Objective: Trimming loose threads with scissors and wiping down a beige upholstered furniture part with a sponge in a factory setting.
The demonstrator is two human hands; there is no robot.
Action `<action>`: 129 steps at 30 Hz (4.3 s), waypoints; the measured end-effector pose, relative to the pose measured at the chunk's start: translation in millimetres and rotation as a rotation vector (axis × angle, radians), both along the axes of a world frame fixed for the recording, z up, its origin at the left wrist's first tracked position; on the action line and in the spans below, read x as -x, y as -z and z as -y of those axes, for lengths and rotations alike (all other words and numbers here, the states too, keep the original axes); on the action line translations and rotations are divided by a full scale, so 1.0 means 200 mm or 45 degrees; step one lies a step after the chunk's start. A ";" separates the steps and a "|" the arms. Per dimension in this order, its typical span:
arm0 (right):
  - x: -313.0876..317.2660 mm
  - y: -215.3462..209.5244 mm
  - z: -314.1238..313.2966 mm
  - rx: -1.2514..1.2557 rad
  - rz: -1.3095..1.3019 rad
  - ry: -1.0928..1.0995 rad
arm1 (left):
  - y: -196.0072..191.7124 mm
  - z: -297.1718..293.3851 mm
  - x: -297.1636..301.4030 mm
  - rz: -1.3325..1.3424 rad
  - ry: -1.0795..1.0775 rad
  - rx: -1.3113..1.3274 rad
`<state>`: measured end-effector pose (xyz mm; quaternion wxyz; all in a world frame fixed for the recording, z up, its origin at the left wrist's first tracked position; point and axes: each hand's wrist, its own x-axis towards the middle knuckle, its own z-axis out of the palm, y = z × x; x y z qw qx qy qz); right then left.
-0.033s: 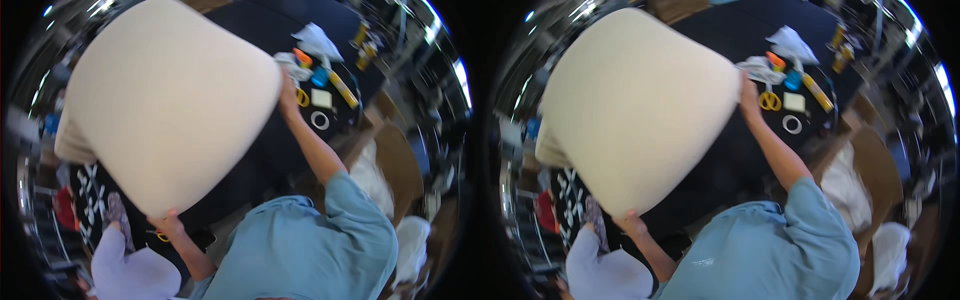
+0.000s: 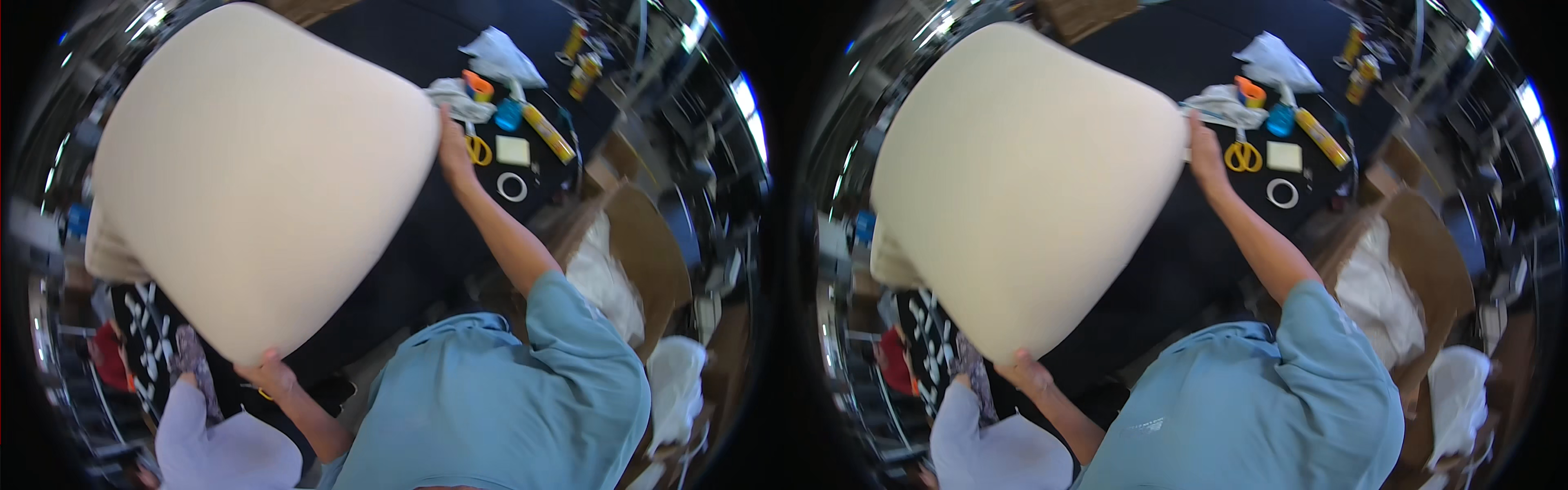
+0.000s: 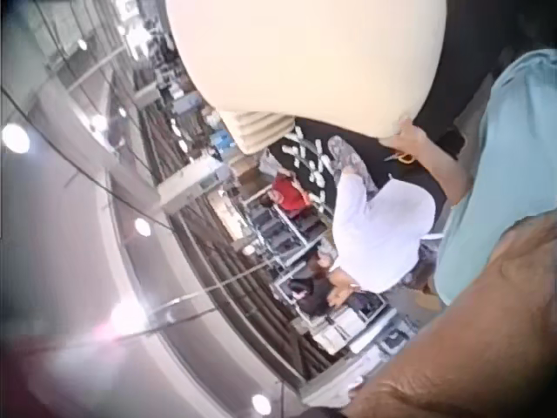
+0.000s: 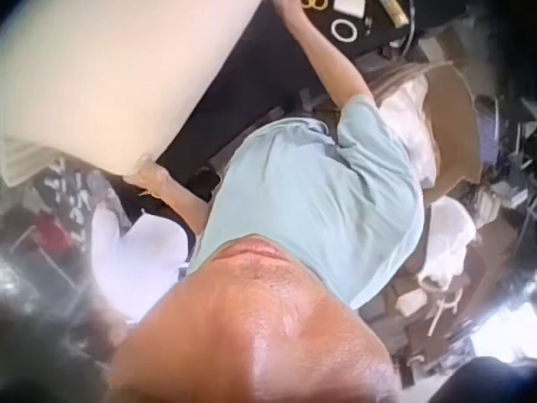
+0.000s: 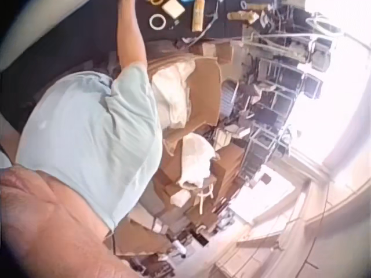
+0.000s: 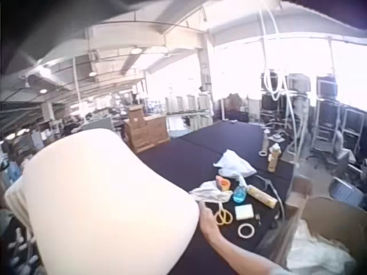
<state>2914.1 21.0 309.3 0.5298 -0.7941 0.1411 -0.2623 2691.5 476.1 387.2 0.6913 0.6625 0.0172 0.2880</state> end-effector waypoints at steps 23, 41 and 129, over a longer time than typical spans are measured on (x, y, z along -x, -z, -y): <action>0.48 1.00 1.68 0.551 -0.781 0.516 | -0.04 0.18 0.10 -0.167 -0.225 -0.022; 0.08 -1.35 0.04 0.533 1.009 -0.551 | -0.07 0.22 0.15 -0.046 0.243 0.090; 0.05 -1.67 -1.33 1.797 1.308 -1.320 | -0.18 0.38 0.18 -0.005 0.543 -0.149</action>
